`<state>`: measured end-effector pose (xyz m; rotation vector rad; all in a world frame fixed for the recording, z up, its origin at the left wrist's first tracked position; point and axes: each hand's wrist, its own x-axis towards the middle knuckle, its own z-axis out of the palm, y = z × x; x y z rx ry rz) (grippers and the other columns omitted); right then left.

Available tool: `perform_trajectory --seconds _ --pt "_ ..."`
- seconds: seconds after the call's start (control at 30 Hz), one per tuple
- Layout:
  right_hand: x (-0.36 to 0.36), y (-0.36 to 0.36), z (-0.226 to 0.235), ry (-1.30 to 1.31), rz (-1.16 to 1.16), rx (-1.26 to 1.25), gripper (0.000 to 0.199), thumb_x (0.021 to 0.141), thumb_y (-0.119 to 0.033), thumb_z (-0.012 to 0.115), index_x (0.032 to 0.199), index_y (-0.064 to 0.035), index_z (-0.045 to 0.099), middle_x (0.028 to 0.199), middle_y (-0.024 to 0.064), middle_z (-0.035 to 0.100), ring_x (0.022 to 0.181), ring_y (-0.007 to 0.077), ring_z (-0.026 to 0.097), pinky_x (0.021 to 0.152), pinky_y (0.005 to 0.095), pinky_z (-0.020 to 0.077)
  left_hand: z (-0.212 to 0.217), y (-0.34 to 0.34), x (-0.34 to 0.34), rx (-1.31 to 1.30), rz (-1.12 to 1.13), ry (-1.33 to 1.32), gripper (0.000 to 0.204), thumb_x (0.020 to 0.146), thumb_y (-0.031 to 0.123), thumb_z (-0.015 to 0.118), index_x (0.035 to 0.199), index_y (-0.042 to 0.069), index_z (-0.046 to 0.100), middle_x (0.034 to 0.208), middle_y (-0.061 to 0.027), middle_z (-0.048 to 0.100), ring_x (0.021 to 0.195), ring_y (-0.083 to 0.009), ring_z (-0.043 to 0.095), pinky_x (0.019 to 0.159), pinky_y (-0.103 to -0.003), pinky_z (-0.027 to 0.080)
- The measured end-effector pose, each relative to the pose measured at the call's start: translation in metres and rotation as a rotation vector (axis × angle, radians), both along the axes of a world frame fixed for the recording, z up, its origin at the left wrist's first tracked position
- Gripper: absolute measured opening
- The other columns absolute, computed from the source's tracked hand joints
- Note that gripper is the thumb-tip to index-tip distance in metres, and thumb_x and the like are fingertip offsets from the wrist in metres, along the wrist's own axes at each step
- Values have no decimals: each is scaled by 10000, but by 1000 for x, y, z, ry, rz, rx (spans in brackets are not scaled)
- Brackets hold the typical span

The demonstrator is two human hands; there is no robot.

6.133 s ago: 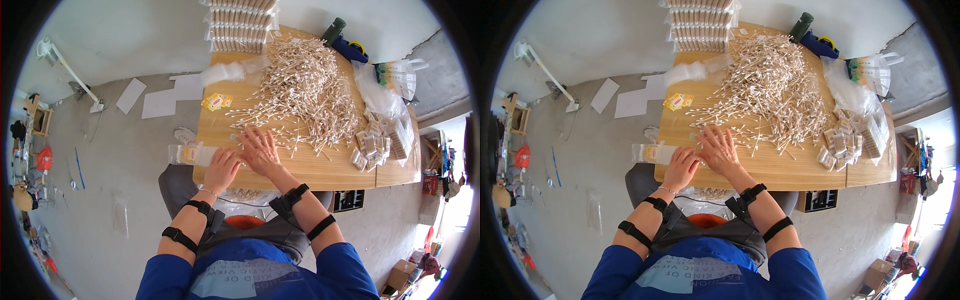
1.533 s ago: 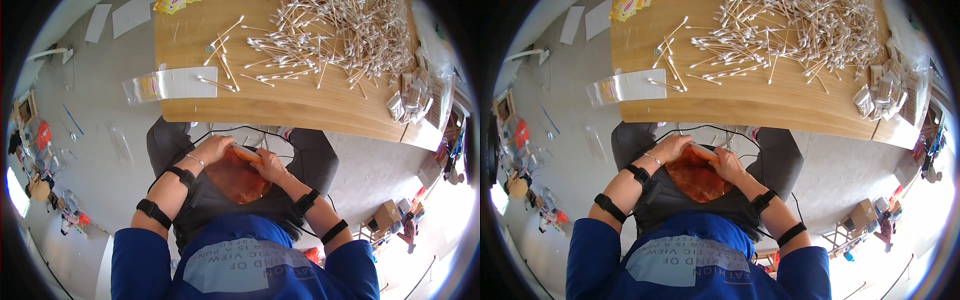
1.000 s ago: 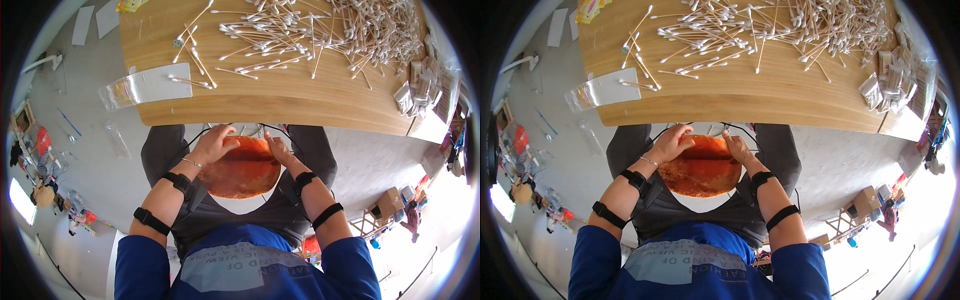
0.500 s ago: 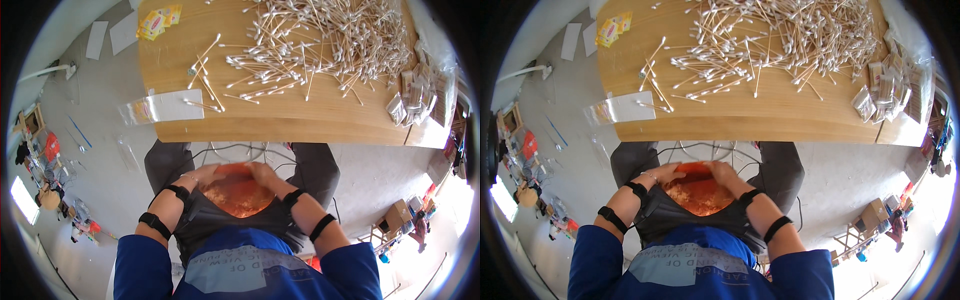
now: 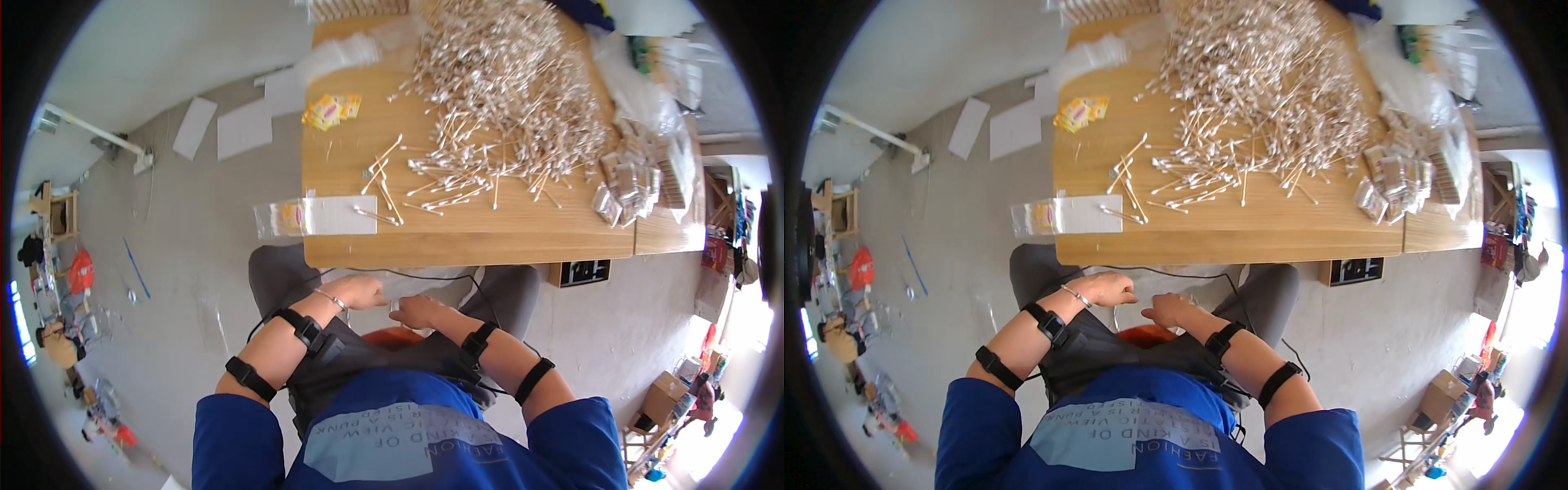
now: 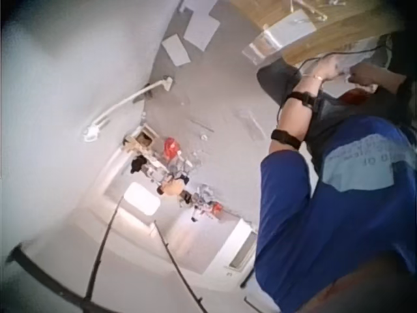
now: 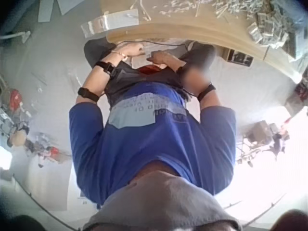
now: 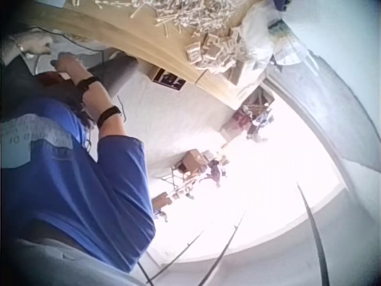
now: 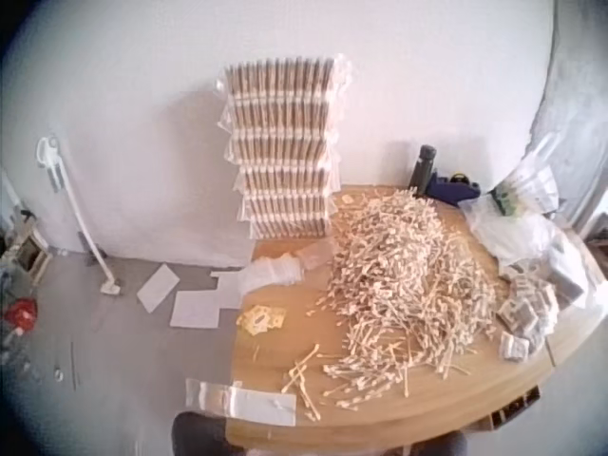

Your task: Packing cotton swabs into plastic bags and sealing them.

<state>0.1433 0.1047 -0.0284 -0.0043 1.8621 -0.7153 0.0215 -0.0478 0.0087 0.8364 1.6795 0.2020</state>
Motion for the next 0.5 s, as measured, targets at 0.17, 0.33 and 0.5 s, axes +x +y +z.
perform_trajectory --seconds 0.17,0.33,0.5 --pt "-8 -2 19 438 -262 -28 368 914 -370 512 1050 -68 671 1057 238 667 1034 407 622 904 494 484 15 -19 5 216 132 191 279 909 274 618 994 14 672 947 -175 707 891 -325 673 775 -381 516" --pt "24 5 58 562 -405 4 278 909 -243 481 1022 -70 668 1046 229 670 1025 407 619 896 486 483 47 -54 13 479 511 240 234 908 221 627 975 -1 657 924 -190 704 867 -321 680 768 -396 517" --pt "44 26 72 709 -451 2 272 921 -203 463 1024 -48 662 1021 243 671 1017 414 619 894 473 485 75 -59 22 576 677 351 207 924 182 618 982 -16 643 896 -155 706 842 -271 684 752 -360 523"
